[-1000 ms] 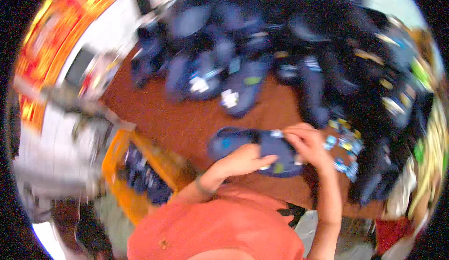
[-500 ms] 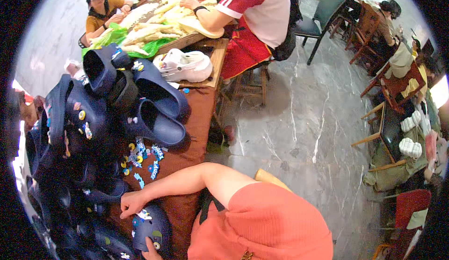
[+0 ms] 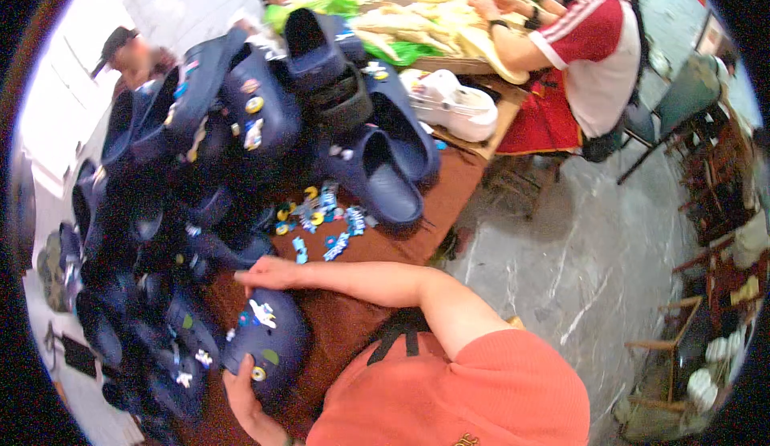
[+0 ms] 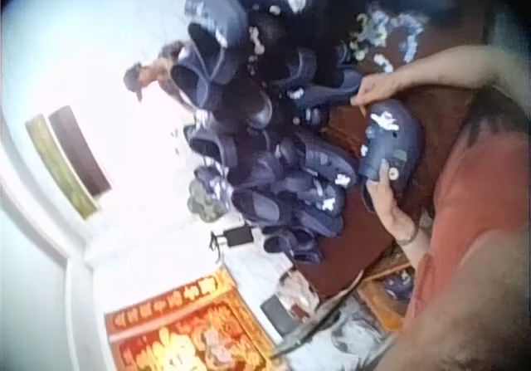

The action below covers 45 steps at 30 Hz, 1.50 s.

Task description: Attaching decorative charms and pins to the holes of foam clogs.

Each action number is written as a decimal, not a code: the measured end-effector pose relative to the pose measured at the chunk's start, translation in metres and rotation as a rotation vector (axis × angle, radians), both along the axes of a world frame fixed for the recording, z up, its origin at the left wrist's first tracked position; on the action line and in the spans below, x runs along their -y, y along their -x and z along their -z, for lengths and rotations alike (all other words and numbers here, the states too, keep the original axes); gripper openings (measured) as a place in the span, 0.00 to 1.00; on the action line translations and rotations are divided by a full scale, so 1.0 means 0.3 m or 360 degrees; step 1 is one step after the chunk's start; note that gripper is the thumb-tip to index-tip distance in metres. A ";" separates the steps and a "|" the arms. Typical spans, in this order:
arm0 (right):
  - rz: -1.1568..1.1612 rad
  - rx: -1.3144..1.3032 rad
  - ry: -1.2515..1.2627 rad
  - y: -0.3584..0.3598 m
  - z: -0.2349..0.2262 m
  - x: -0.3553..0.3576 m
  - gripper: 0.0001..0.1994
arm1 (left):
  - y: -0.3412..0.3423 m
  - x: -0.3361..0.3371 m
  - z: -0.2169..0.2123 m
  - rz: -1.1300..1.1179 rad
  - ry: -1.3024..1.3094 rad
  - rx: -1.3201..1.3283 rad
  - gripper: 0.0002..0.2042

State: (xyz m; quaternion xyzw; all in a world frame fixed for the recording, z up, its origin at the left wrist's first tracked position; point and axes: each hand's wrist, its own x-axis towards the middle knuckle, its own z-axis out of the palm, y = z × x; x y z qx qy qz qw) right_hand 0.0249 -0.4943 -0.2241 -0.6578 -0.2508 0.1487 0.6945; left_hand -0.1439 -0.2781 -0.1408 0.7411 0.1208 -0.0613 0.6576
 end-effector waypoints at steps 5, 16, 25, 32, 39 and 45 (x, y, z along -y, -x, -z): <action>-0.0015 -0.0354 -0.0222 -0.013 -0.019 0.021 0.28 | 0.007 -0.284 -0.168 -0.0558 0.0141 0.0736 0.25; -0.0219 -0.0074 0.0083 0.041 -0.022 -0.001 0.25 | 0.149 -1.288 -0.339 -0.1652 0.0544 0.1201 0.25; -0.0190 -0.0015 0.0160 0.039 -0.008 -0.005 0.22 | 0.386 -1.518 0.136 -0.1514 -0.0892 0.0671 0.30; -0.0183 0.0070 0.0242 0.034 0.014 -0.005 0.20 | 0.242 -1.703 0.216 -0.2074 0.1208 0.0874 0.23; -0.0218 0.0018 0.0143 0.040 0.015 -0.006 0.18 | 0.157 -1.708 0.139 -0.1972 0.0870 0.0435 0.24; -0.0196 0.0096 0.0220 0.044 0.009 0.003 0.18 | 0.145 -1.408 -0.144 -0.1825 0.0640 0.0657 0.26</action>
